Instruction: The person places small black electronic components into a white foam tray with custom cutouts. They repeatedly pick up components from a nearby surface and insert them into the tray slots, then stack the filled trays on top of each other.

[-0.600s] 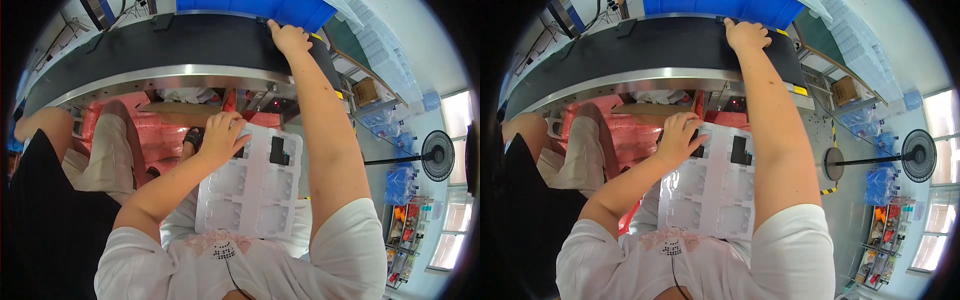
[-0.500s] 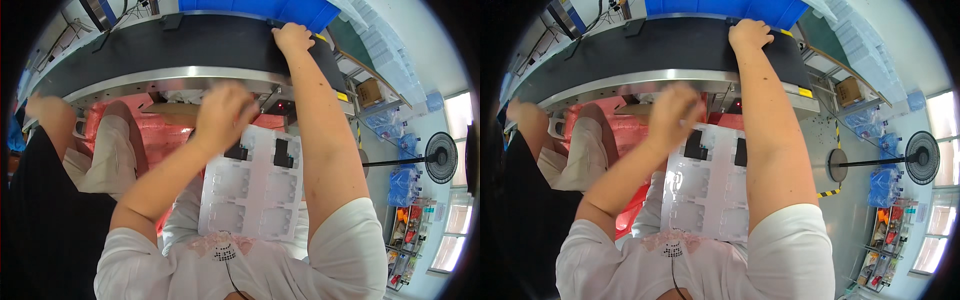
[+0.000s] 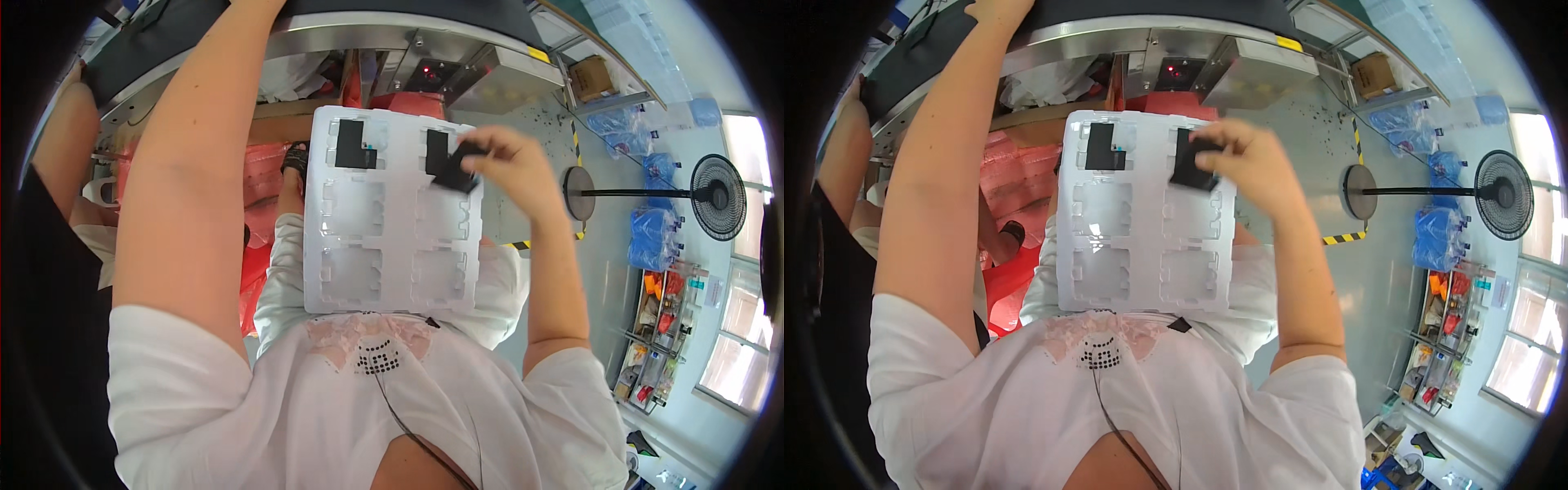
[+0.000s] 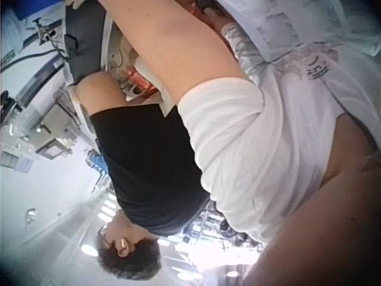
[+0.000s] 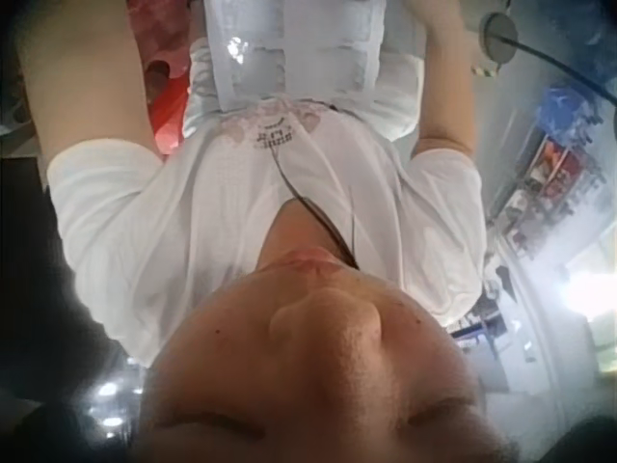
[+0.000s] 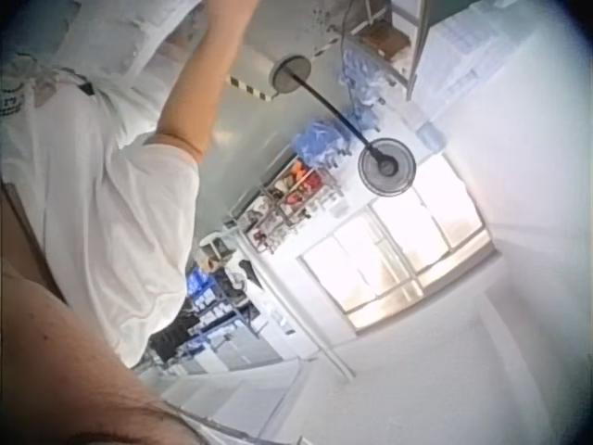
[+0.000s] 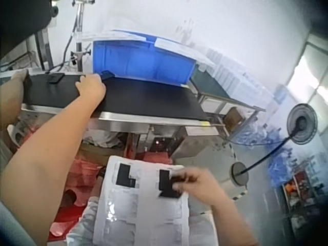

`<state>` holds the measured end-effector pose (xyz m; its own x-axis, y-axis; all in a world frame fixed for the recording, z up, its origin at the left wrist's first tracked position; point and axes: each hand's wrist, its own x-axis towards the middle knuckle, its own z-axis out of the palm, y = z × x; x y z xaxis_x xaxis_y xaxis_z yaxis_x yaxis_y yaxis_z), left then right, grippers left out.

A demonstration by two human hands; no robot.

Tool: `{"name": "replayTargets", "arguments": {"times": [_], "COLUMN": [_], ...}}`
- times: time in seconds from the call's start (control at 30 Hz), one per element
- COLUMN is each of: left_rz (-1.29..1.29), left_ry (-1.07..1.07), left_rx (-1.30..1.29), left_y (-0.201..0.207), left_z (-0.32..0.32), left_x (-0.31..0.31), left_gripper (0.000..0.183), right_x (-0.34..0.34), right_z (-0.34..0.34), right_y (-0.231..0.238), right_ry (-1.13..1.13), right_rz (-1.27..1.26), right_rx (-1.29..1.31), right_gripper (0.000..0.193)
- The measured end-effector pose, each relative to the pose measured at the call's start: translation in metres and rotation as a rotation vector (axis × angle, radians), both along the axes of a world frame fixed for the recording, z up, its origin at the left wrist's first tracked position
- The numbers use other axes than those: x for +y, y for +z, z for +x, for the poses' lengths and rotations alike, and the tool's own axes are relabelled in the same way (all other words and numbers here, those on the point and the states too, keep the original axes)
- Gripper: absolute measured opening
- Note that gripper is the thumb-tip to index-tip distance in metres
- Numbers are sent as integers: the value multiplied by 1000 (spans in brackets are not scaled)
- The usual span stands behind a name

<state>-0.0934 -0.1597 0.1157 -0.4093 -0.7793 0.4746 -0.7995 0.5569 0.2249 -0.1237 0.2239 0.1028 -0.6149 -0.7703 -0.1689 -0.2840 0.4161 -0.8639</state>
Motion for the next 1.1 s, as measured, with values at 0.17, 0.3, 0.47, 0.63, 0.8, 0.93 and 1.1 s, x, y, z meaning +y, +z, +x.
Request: {"name": "replayTargets", "arguments": {"times": [0.17, 0.3, 0.47, 0.63, 0.8, 0.93, 1.1], "left_rz": [-217, 67, 24, -12, 205, 607, 1078], "left_ry": [44, -1, 45, -236, -526, -855, -1058], "left_rx": [39, -116, -199, -26, 200, 581, 514], "left_y": [-12, 17, 7, -12, 8, 23, -1], "left_z": [-35, -74, -88, -99, -62, 8, 93], "left_x": [-5, 40, 12, 25, 58, 94, 147], "left_gripper": [58, 72, 66, 53, 36, 35, 24], "right_x": [32, 59, 49, 56, 43, 32, 35], "right_z": [38, 46, 54, 47, 32, 32, 45], "right_y": [-36, -76, -66, -78, -70, -63, -74], "right_ry": [-142, -356, -369, -360, -206, -77, -149], "right_rz": [140, -58, -26, 45, -52, 91, -12], "right_rx": [40, 42, -53, 65, 55, -134, -14], "right_gripper": [28, 25, 21, 21, 21, 24, 29]}}
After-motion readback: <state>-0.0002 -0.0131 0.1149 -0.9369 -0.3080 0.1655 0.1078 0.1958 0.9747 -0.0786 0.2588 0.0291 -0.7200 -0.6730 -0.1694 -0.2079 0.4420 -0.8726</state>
